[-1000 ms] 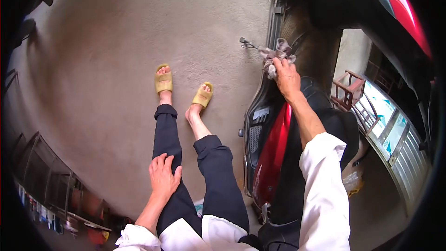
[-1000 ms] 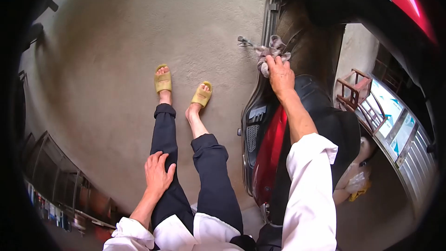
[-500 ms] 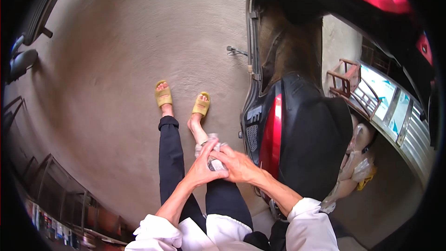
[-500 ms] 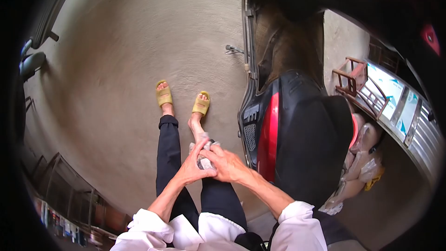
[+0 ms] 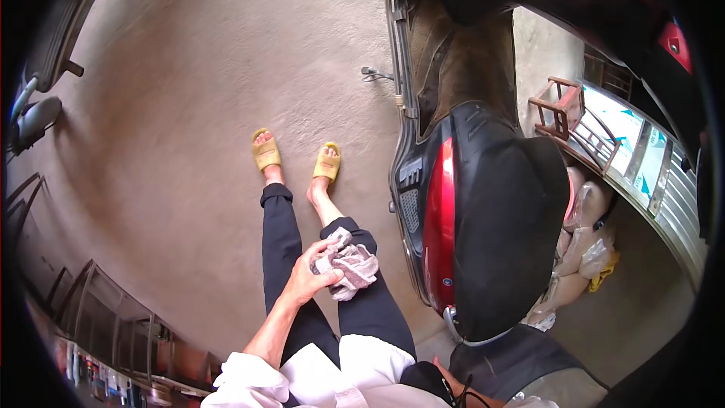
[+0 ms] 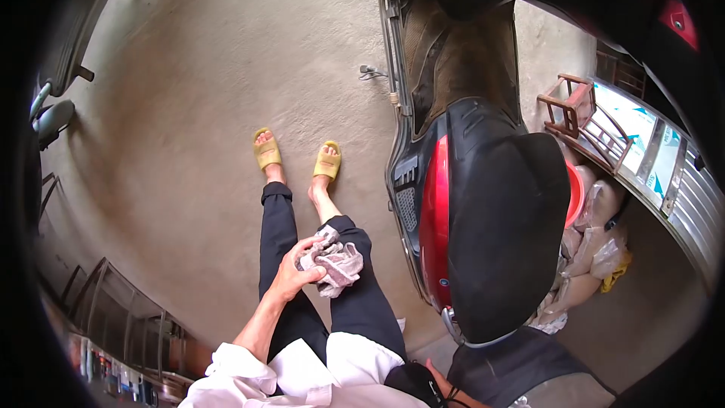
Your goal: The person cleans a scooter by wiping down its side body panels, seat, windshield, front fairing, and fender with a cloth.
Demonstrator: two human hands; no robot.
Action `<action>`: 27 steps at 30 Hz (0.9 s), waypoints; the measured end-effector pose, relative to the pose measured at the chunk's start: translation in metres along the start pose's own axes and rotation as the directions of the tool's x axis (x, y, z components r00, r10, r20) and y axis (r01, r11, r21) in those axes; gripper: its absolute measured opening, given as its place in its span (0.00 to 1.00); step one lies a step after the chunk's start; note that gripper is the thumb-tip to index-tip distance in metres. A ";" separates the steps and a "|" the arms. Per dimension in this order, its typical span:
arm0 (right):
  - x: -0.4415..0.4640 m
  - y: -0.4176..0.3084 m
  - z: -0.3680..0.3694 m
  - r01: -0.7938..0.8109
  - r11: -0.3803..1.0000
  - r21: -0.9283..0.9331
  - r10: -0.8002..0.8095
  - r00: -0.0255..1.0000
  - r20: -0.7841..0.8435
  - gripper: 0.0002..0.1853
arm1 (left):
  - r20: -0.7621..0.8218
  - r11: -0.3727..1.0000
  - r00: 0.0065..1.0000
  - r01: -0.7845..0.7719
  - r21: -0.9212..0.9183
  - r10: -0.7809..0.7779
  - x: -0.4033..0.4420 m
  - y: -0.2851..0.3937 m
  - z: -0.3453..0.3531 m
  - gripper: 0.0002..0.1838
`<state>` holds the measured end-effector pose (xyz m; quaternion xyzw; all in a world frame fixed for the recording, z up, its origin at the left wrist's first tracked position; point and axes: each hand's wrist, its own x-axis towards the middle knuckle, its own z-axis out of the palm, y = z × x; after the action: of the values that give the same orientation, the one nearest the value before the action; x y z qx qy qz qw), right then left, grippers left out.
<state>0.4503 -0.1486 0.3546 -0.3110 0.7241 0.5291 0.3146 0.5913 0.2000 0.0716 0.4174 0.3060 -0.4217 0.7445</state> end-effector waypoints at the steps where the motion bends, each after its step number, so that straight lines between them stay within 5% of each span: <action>1: -0.003 0.003 -0.001 0.035 0.997 0.069 -0.036 0.999 0.017 0.45 | -0.037 0.999 0.999 0.019 -0.039 -0.020 -0.003 0.000 -0.002 0.41; 4: -0.013 0.005 0.007 0.119 0.954 0.274 -0.143 0.987 0.070 0.47 | -0.037 1.000 0.999 -0.010 0.024 0.011 -0.005 0.004 -0.008 0.40; 9: -0.041 0.004 0.012 0.318 0.947 0.040 -0.320 0.944 0.081 0.51 | -0.052 0.997 0.999 0.005 -0.081 -0.010 -0.007 0.003 -0.016 0.40; 13: 0.000 0.019 -0.009 0.445 0.891 -0.094 -0.409 0.875 0.260 0.47 | -0.065 1.000 0.998 -0.017 -0.019 0.016 -0.005 -0.001 -0.019 0.40; 27: -0.026 0.009 0.015 0.416 0.908 -0.051 -0.401 0.898 0.180 0.48 | -0.055 1.000 0.998 -0.021 -0.009 0.020 -0.015 0.005 -0.027 0.40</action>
<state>0.4613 -0.1287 0.3764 -0.4247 0.5901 0.5065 0.4634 0.5858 0.2307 0.0730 0.4283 0.3239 -0.4010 0.7421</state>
